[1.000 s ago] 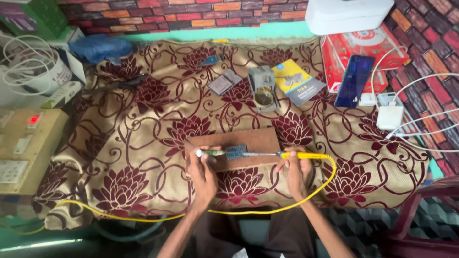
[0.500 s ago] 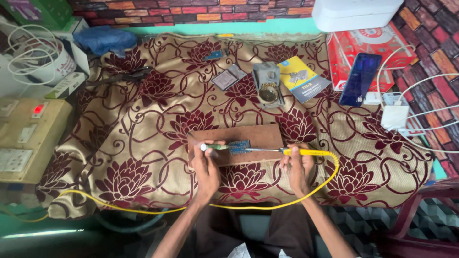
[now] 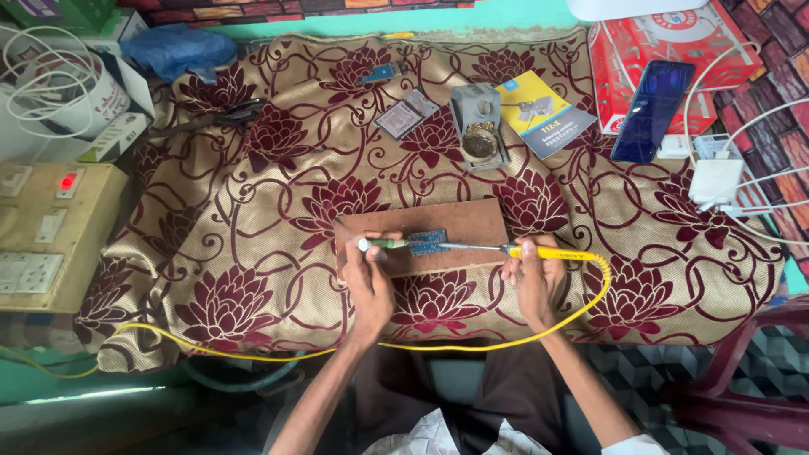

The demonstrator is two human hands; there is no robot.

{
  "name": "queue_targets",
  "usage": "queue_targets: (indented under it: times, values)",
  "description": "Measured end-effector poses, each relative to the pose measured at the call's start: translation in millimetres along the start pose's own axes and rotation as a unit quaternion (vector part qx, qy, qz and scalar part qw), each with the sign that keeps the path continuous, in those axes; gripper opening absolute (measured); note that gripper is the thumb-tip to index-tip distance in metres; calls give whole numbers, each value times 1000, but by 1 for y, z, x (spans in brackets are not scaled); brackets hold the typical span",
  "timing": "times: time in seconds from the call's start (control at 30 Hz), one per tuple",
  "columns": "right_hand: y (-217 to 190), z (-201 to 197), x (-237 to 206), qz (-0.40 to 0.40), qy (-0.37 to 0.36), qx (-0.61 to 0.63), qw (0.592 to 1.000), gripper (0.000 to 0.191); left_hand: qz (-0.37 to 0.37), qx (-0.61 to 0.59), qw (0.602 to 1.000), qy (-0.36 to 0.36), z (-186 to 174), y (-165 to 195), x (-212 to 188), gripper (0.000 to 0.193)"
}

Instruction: The person solders a small blue circuit board using a soldering iron and solder wire. They hold the board with one hand and apply the soldering iron with the other, working on various points of the board.

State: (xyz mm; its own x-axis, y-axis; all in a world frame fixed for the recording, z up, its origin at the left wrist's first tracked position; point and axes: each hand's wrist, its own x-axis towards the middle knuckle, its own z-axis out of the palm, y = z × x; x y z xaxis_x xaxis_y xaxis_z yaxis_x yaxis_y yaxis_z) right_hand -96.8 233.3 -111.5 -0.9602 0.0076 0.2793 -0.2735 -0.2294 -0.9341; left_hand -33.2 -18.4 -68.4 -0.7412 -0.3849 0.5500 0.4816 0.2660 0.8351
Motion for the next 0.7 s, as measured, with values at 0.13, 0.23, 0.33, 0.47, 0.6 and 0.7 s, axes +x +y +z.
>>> queue_targets:
  times: [0.13,0.23,0.33,0.47,0.6,0.7]
  values:
    - [-2,1,-1,-4,-5,-3,1000,23,-25,3,1000,5,0,-2,-1,21]
    - [-2,1,-2,3,0,9,1000,23,-18,5,1000,8,1,-2,-2,20]
    - [-1,0,-2,4,7,-13,1000,24,-19,14,1000,10,1,-1,-1,20]
    - [1,-2,-2,0,0,5,1000,23,-58,39,997,17,1,1,-1,19]
    - [2,-2,-1,-1,-6,14,1000,22,-40,26,999,17,2,3,-1,19]
    - [1,0,-1,-2,-5,4,1000,22,-21,28,999,15,2,3,-1,19]
